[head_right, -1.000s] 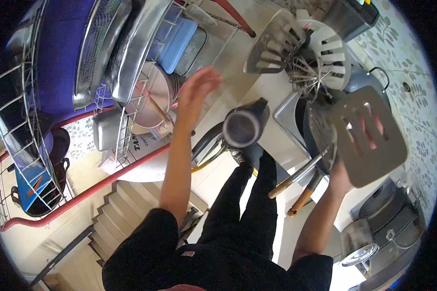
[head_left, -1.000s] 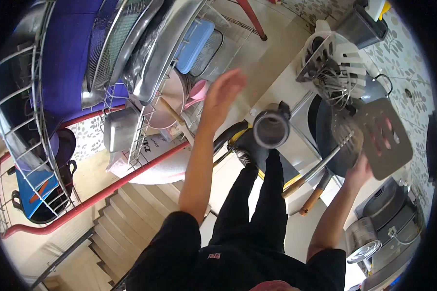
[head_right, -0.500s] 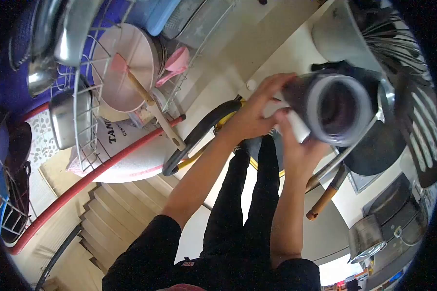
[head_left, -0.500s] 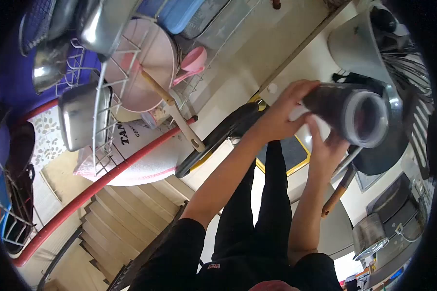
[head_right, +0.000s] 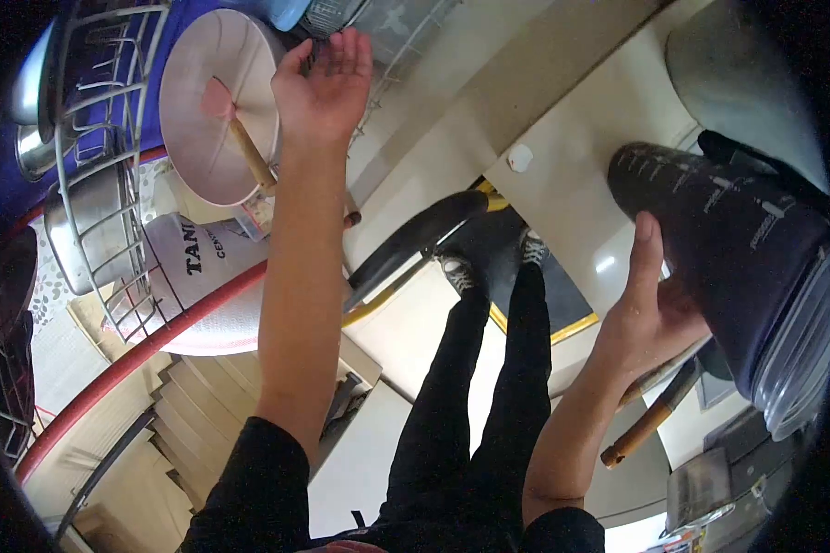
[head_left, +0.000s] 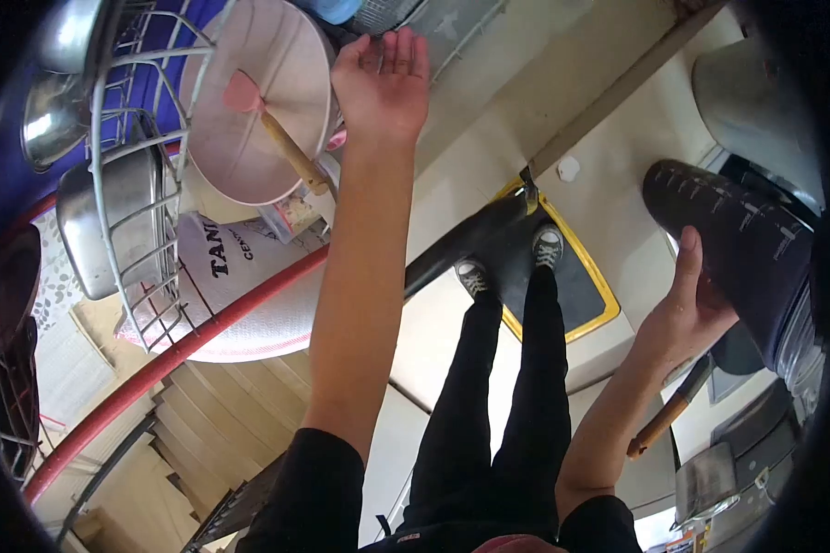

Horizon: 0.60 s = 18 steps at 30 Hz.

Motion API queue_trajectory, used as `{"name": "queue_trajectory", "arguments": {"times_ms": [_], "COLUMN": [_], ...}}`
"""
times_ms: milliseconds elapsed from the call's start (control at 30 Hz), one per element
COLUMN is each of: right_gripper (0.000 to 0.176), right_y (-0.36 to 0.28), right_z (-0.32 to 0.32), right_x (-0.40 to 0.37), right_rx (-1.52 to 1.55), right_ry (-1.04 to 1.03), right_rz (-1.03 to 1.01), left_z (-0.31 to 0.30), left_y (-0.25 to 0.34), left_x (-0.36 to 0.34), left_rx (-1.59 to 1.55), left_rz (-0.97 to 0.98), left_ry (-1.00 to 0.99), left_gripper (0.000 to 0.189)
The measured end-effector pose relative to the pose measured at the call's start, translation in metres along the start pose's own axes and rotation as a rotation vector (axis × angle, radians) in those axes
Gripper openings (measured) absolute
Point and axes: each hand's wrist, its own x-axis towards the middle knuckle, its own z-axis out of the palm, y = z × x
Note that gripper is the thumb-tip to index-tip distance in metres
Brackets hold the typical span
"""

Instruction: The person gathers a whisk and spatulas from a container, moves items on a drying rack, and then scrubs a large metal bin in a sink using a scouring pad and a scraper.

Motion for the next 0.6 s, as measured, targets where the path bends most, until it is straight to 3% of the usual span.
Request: {"name": "queue_trajectory", "arguments": {"times_ms": [100, 200, 233, 333, 433, 567, 600], "right_gripper": [0.055, 0.057, 0.059, 0.061, 0.065, 0.068, 0.069], "right_y": [0.006, 0.007, 0.005, 0.005, 0.003, 0.001, 0.002], "right_z": [-0.003, -0.006, -0.006, -0.009, -0.007, -0.005, -0.005], "right_x": [0.000, 0.001, 0.000, -0.002, -0.002, -0.007, -0.007], "right_rx": [-0.048, -0.048, -0.040, -0.060, -0.104, -0.108, -0.095], "right_ry": [-0.004, -0.028, -0.034, -0.034, -0.034, -0.003, -0.008], "right_rz": [-0.047, -0.020, 0.004, 0.044, 0.022, 0.025, 0.032], "left_z": [-0.002, 0.010, 0.019, 0.044, 0.060, 0.072, 0.070], "left_y": [0.019, 0.034, 0.037, 0.066, 0.082, 0.113, 0.116], "left_x": [0.024, 0.038, 0.041, 0.047, 0.041, 0.038, 0.041], "left_rx": [-0.113, -0.112, -0.060, 0.003, 0.016, -0.067, -0.041], "left_rz": [-0.234, -0.194, -0.070, 0.042, 0.065, -0.188, -0.164], "left_ry": [-0.202, -0.260, -0.326, -0.583, -0.620, -0.548, -0.564], "left_gripper": [0.022, 0.017, 0.027, 0.022, 0.018, 0.018, 0.019]}}
